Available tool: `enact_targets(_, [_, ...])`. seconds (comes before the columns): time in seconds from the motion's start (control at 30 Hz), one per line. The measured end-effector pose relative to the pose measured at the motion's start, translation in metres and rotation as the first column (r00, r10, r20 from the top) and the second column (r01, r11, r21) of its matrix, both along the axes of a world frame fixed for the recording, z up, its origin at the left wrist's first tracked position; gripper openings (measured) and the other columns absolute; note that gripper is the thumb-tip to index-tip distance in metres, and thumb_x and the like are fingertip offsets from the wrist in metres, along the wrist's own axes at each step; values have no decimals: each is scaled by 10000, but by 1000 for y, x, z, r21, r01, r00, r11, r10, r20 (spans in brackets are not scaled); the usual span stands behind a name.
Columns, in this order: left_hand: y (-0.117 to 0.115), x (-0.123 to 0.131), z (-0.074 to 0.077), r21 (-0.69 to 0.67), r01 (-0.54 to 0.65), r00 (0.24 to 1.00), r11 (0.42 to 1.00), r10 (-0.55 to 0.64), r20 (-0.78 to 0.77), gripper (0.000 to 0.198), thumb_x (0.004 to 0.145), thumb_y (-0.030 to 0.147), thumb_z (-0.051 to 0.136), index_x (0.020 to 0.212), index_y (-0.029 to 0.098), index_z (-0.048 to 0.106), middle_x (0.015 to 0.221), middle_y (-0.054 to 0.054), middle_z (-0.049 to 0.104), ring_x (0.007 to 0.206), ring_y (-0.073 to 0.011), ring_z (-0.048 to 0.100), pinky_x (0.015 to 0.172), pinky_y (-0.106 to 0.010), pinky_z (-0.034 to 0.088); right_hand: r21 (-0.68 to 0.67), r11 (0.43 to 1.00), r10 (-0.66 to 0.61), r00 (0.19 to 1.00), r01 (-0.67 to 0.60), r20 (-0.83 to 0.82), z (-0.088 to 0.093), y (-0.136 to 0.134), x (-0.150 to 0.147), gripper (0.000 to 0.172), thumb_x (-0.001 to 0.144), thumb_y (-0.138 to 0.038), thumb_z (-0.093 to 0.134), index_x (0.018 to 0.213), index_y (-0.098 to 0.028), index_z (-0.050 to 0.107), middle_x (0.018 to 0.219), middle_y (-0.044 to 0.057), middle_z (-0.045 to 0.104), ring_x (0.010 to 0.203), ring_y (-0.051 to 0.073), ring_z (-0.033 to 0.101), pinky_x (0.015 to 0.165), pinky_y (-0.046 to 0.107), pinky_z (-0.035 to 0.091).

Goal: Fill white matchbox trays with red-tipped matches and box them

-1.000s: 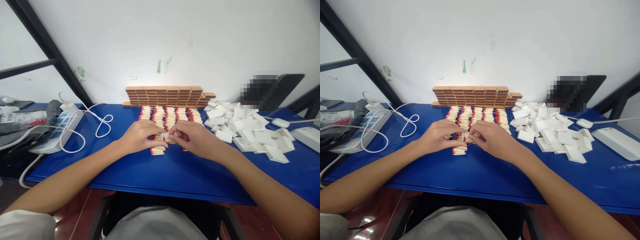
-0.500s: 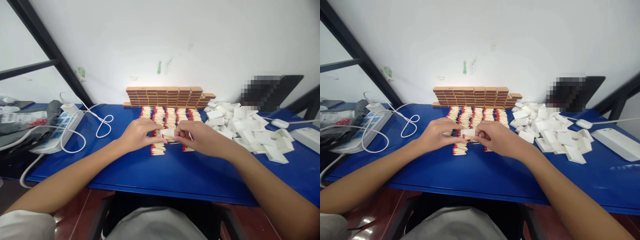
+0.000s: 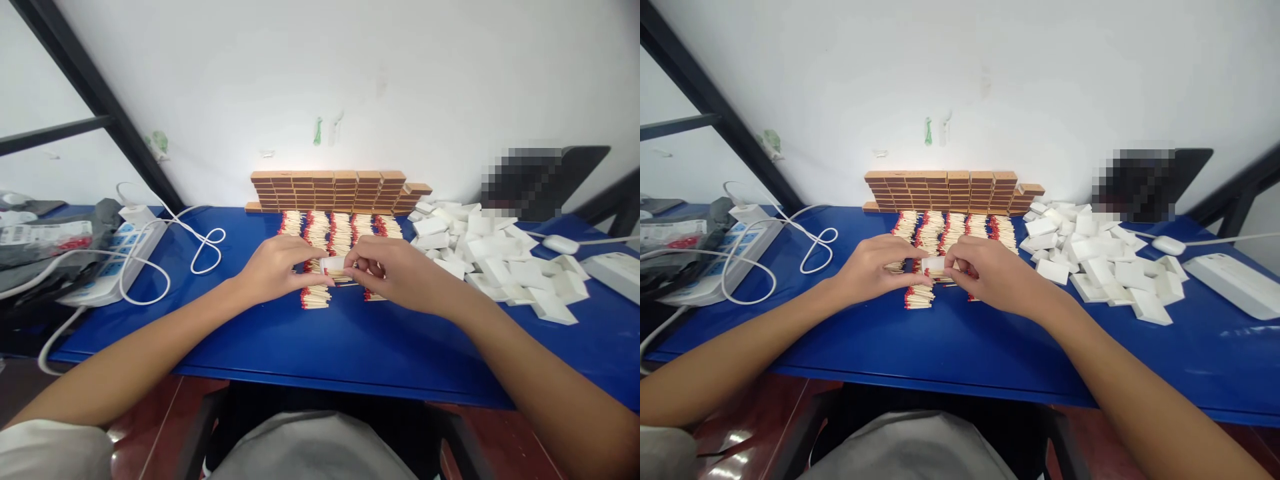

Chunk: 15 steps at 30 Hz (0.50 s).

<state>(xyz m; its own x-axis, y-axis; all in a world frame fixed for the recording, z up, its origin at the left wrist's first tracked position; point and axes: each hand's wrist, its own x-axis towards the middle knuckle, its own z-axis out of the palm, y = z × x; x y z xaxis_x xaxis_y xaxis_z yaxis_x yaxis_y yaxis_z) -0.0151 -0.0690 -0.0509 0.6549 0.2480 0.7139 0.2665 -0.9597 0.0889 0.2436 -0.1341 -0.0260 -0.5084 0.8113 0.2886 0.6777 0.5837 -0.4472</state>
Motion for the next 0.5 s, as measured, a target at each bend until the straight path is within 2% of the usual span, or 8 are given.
enact_targets(0.17, [7,-4,-1,49,-122,992,991,120,33,439,878,572,802,1036,162,789,884,-67,823,766,-192,770,738,-302,582,-15,999,-32,998,33,61,0,5,6,151,995,-292,599,889,-211,668,820,31,649,716,164,563,666,299,394])
enact_targets(0.27, [9,-7,-1,50,-175,984,983,174,35,431,883,576,800,1033,171,789,877,-62,819,770,-188,766,731,-296,573,-131,991,10,983,14,181,-4,7,9,109,945,-267,653,855,-213,680,816,31,664,723,173,570,655,302,391])
enact_targets(0.37, [10,-7,-1,48,-188,982,981,187,30,421,887,566,803,1030,171,787,873,-60,818,773,-188,766,736,-294,570,-250,967,4,972,56,233,-9,7,9,59,909,-220,678,851,-215,687,848,34,696,730,176,586,642,299,393])
enact_targets(0.5, [11,-7,-3,65,-172,985,983,170,30,406,896,554,799,1039,174,785,880,-62,819,778,-192,768,743,-300,578,-235,971,11,972,46,236,-13,6,5,92,943,-221,628,865,-207,674,875,45,699,749,177,583,658,297,394])
